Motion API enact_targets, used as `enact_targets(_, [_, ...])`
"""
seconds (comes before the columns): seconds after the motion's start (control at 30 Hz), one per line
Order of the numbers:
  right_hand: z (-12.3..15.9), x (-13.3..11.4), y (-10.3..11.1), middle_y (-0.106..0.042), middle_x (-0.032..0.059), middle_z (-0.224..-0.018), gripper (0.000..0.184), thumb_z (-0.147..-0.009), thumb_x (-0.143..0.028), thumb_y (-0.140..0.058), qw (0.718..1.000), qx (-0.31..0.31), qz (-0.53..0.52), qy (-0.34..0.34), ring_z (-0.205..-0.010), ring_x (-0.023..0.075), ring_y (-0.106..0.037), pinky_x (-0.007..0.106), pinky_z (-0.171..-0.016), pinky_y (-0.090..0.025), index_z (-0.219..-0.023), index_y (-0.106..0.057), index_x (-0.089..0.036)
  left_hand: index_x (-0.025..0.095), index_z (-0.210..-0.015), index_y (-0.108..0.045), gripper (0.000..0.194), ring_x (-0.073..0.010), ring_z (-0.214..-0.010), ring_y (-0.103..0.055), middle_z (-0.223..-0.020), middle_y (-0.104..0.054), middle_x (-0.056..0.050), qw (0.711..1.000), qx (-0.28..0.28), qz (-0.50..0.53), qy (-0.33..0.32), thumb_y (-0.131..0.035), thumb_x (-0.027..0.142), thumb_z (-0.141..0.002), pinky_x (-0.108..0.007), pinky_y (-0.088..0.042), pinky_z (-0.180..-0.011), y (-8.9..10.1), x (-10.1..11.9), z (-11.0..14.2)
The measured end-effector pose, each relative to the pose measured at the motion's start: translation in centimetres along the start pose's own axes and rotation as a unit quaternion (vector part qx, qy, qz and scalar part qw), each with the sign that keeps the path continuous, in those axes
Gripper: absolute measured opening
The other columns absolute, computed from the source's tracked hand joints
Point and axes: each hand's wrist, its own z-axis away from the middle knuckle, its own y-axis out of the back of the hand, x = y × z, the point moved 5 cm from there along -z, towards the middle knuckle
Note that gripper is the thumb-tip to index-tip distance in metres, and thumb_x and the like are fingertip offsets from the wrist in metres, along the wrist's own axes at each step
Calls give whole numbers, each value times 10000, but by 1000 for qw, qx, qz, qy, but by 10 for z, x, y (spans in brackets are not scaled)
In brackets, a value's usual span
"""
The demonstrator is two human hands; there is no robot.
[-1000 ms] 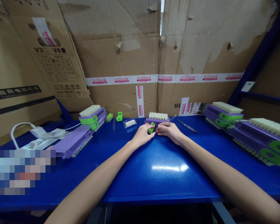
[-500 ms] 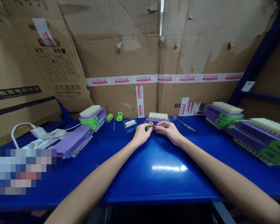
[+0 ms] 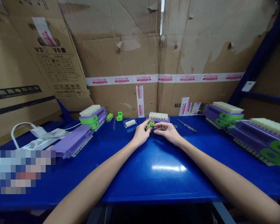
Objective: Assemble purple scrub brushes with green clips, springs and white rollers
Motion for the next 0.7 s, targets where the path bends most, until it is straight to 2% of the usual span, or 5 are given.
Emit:
enact_targets(0.07, [0,0,0,-707,37,-843,333,-570,-291,-779,1000,-4,4,2,-782,169,-647,331,-792,-517,-866,-695,-166,154,-1334,-467,533,-202,-1044,-627,-1196,-635,-101,1000,-8,2,9,-519,125,-805,-340,-490,-921,-1,0,0])
enact_targets(0.17, [0,0,-1,-712,43,-868,333,-576,-295,-778,1000,-8,9,5,-806,178,-655,340,-810,-516,-874,-700,-170,148,-1267,-534,458,-200,-988,-643,-1107,-674,-99,999,-12,-23,20,-516,138,-809,-327,-500,-879,0,1,1])
enact_targets(0.37, [0,2,-1,-717,42,-832,337,-576,-327,-782,1000,-12,7,5,-792,185,-662,342,-793,-523,-863,-691,-174,167,-1139,-528,346,-142,-715,-642,-746,-672,-11,999,-17,-41,15,-533,150,-794,-256,-495,-694,0,1,2])
enact_targets(0.5, [0,2,0,-709,34,-796,338,-583,-367,-773,1000,-8,28,3,-760,179,-655,333,-762,-523,-844,-682,-172,190,-1040,-454,282,-110,-613,-607,-699,-639,22,999,-8,2,39,-543,137,-778,-206,-449,-580,-1,-4,2])
enact_targets(0.7, [-1,1,-1,-706,26,-789,336,-600,-375,-761,999,-6,42,6,-751,175,-650,329,-757,-519,-851,-670,-172,194,-1001,-418,274,-111,-630,-614,-714,-631,18,996,-4,62,57,-553,133,-771,-220,-466,-608,-2,-6,1])
